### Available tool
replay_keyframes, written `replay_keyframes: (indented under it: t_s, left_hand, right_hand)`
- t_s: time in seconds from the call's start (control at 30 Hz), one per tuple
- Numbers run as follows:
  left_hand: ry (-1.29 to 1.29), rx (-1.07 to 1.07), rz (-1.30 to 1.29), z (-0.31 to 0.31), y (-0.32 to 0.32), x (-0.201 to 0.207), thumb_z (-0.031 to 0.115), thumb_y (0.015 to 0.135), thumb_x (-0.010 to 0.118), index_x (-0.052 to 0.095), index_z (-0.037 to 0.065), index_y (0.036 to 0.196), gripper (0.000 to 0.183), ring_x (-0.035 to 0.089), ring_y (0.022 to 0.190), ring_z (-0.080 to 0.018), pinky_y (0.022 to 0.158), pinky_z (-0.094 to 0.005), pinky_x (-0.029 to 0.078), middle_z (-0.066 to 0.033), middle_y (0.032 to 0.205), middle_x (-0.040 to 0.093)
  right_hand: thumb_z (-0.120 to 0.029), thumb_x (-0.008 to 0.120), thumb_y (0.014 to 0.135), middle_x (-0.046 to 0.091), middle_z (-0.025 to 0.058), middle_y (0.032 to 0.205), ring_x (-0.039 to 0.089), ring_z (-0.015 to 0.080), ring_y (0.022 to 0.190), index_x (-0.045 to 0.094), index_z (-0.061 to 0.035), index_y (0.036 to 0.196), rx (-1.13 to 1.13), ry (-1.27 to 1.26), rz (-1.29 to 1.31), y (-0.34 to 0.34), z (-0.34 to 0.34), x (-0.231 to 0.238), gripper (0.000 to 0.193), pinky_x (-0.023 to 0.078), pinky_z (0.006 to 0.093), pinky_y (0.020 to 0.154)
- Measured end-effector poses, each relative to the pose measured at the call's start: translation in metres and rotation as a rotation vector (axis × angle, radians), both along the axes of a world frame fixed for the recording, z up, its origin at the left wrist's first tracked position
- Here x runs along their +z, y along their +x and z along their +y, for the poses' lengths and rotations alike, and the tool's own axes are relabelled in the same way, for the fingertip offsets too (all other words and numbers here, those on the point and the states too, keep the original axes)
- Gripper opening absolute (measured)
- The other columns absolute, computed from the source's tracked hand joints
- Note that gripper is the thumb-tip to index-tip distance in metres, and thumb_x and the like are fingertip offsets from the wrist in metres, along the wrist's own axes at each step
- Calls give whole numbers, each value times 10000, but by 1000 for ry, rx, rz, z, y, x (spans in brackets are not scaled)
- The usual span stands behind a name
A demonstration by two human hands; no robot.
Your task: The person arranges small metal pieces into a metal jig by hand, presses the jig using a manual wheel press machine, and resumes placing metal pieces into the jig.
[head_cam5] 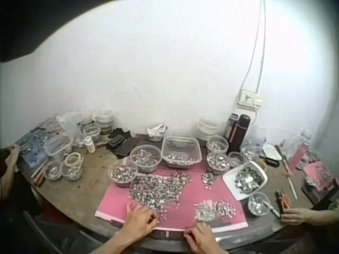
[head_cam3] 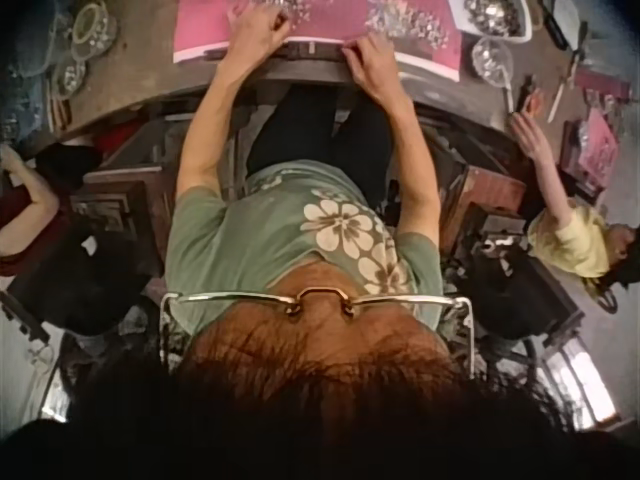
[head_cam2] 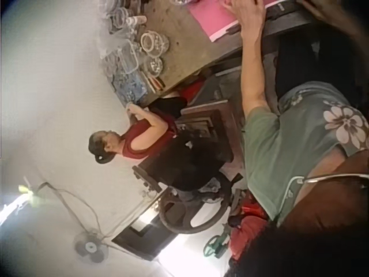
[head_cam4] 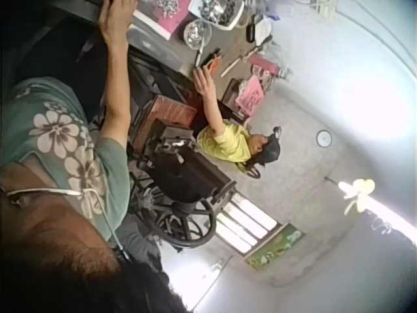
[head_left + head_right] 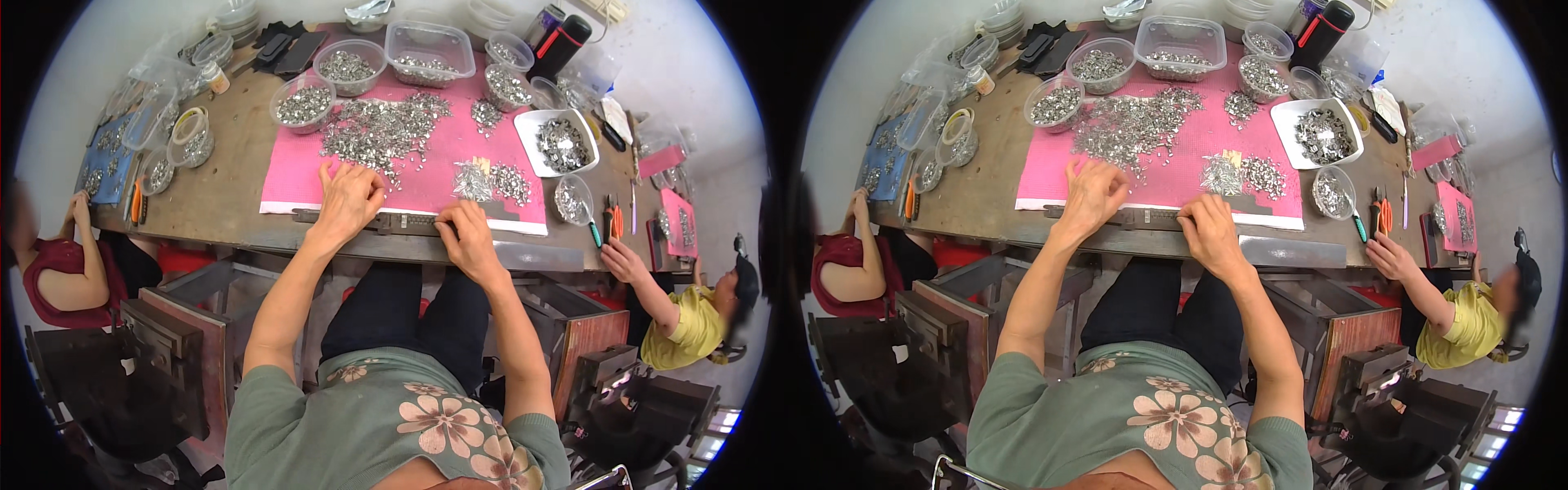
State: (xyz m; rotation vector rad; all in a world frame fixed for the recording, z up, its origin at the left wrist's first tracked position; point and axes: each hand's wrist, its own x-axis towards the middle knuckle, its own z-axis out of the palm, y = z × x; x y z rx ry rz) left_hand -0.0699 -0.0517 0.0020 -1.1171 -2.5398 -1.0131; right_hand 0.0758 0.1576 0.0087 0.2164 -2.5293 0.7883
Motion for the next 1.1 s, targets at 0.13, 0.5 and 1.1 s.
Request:
replay_keyframes:
  t_s: [0.13,0.5,1.1]
  left_hand:
    - [93,-29,69,10,18,5,112,851,719,665,106,879,61,596,868,-218,1040,-556,292,-8,836,632]
    - [156,-280,57,40,54,-4,93,835,716,661,85,910,93,607,917,-234,1086,-548,302,-40,877,626]
    - [99,-206,116,46,55,-6,165,848,772,689,88,998,188,597,932,-262,1083,-543,347,-58,926,638]
  right_hand:
    - [-14,709,836,592,69,944,554,284,893,625,-52,914,-7,119,66,-1,-2,-6,120,412,400,797]
    - [24,705,841,677,93,921,626,280,857,683,-32,984,-191,-164,166,12,11,-15,155,461,379,797]
    - [71,672,831,659,120,893,605,310,825,666,-9,958,-287,-219,213,17,15,-21,150,476,391,779]
